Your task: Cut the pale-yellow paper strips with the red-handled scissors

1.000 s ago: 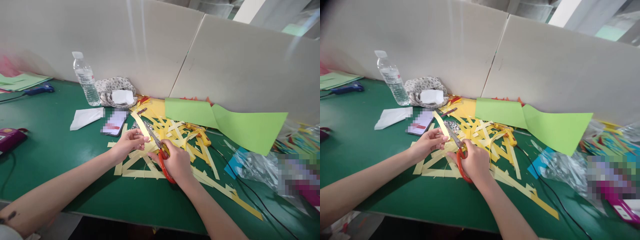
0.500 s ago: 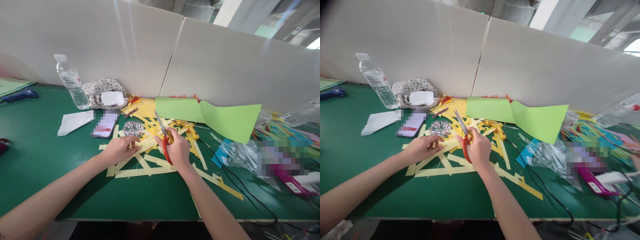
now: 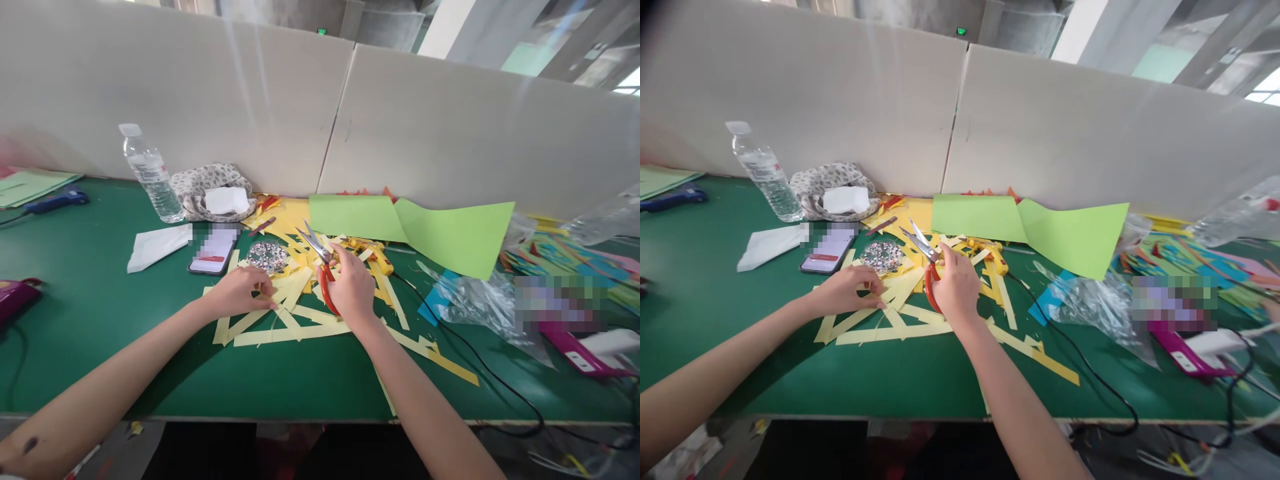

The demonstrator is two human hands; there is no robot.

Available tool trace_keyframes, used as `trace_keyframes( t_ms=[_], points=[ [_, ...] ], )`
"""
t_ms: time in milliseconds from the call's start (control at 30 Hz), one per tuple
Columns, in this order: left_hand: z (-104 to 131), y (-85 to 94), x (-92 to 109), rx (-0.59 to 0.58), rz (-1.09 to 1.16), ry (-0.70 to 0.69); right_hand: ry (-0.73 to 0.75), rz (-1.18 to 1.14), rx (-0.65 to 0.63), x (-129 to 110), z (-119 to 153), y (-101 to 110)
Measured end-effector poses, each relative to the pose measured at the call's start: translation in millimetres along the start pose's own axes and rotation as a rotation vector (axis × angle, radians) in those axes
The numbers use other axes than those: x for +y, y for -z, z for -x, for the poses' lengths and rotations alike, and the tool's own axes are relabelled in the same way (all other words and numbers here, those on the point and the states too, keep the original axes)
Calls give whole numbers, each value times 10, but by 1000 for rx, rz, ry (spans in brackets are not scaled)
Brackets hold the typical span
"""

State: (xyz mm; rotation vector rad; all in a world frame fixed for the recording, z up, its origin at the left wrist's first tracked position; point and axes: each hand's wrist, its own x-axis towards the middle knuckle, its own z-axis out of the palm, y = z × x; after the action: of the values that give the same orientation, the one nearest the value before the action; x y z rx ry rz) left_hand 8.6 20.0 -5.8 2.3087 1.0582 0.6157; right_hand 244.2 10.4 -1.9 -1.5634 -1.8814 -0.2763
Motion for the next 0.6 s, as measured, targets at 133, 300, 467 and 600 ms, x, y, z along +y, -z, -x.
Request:
trace_keyframes(
  t_ms=[133, 300, 467, 600],
  points=[
    [-7, 11, 43, 93, 94, 50, 20, 53, 34, 0, -4, -12],
    [-12, 38, 133, 401, 361, 149, -18, 28, 54, 7, -20, 1],
    [-31, 58, 166, 565, 755, 246, 24, -17, -36, 52, -13, -56],
    [-39, 55, 172, 542, 894, 323, 38, 86, -100, 137, -28, -92]
  ],
)
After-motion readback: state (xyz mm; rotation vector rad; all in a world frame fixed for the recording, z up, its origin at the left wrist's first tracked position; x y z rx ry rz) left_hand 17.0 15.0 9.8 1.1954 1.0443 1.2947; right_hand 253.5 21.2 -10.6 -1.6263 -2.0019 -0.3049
